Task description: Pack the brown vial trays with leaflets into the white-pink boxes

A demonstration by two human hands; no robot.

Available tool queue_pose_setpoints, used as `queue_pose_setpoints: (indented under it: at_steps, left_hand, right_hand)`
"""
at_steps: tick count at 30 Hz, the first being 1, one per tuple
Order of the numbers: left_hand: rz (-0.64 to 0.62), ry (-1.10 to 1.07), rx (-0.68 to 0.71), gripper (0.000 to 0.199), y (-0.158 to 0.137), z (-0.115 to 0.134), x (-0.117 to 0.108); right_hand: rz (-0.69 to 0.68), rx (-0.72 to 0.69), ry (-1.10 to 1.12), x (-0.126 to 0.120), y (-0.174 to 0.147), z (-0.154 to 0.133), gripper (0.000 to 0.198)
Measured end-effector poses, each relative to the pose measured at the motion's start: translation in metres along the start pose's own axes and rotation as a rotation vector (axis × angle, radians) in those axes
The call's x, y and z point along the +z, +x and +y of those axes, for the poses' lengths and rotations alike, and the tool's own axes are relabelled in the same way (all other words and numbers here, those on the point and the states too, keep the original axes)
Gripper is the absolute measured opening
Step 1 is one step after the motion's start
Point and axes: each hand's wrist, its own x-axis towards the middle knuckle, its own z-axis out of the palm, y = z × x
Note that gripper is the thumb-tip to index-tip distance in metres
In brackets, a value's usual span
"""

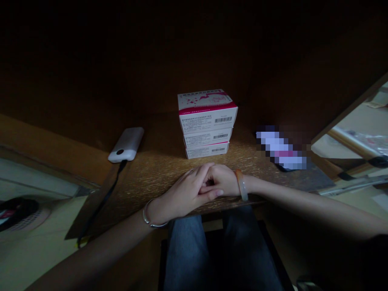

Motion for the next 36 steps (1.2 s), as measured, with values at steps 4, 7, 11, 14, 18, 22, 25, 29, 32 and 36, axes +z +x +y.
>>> queue_pose_setpoints:
  at_steps: [4,7,11,14,18,22,25,29,32,36]
  left_hand:
    - [0.011,-0.011,-0.005,0.049,0.000,0.002,-0.001]
    - [0.022,-0.025,-0.028,0.050,0.001,0.004,-0.001]
    - [0.016,-0.033,-0.040,0.052,0.001,0.006,-0.002]
    - [0.015,-0.028,-0.039,0.053,0.000,0.005,-0.001]
    - [0.031,-0.048,-0.021,0.054,0.000,0.003,-0.001]
    - [0.032,-0.064,0.000,0.050,-0.001,0.004,-0.002]
    - [0.040,-0.063,-0.003,0.054,-0.001,0.004,-0.001]
    - [0.052,-0.102,0.029,0.061,-0.002,0.001,0.001]
    - [0.098,-0.065,0.065,0.071,-0.003,-0.004,0.002]
    - [0.207,0.037,0.149,0.069,-0.006,-0.007,-0.001]
  right_hand:
    - [0.027,-0.016,0.042,0.002,0.000,0.005,0.022]
    - [0.014,-0.055,0.107,0.005,0.001,0.011,0.028]
    - [0.025,-0.118,0.198,0.007,0.002,0.015,0.028]
    - [0.022,-0.120,0.231,0.006,0.001,0.014,0.027]
    - [0.008,-0.103,0.335,0.006,0.000,0.011,0.023]
    - [-0.006,-0.123,0.408,0.006,0.000,0.009,0.024]
    - [-0.016,-0.134,0.419,0.005,0.000,0.008,0.025]
    - [-0.007,-0.132,0.453,0.005,-0.001,0.003,0.029]
    - [0.051,-0.150,0.494,0.005,-0.003,-0.004,0.035]
    - [0.198,-0.200,0.521,0.004,-0.003,-0.010,0.045]
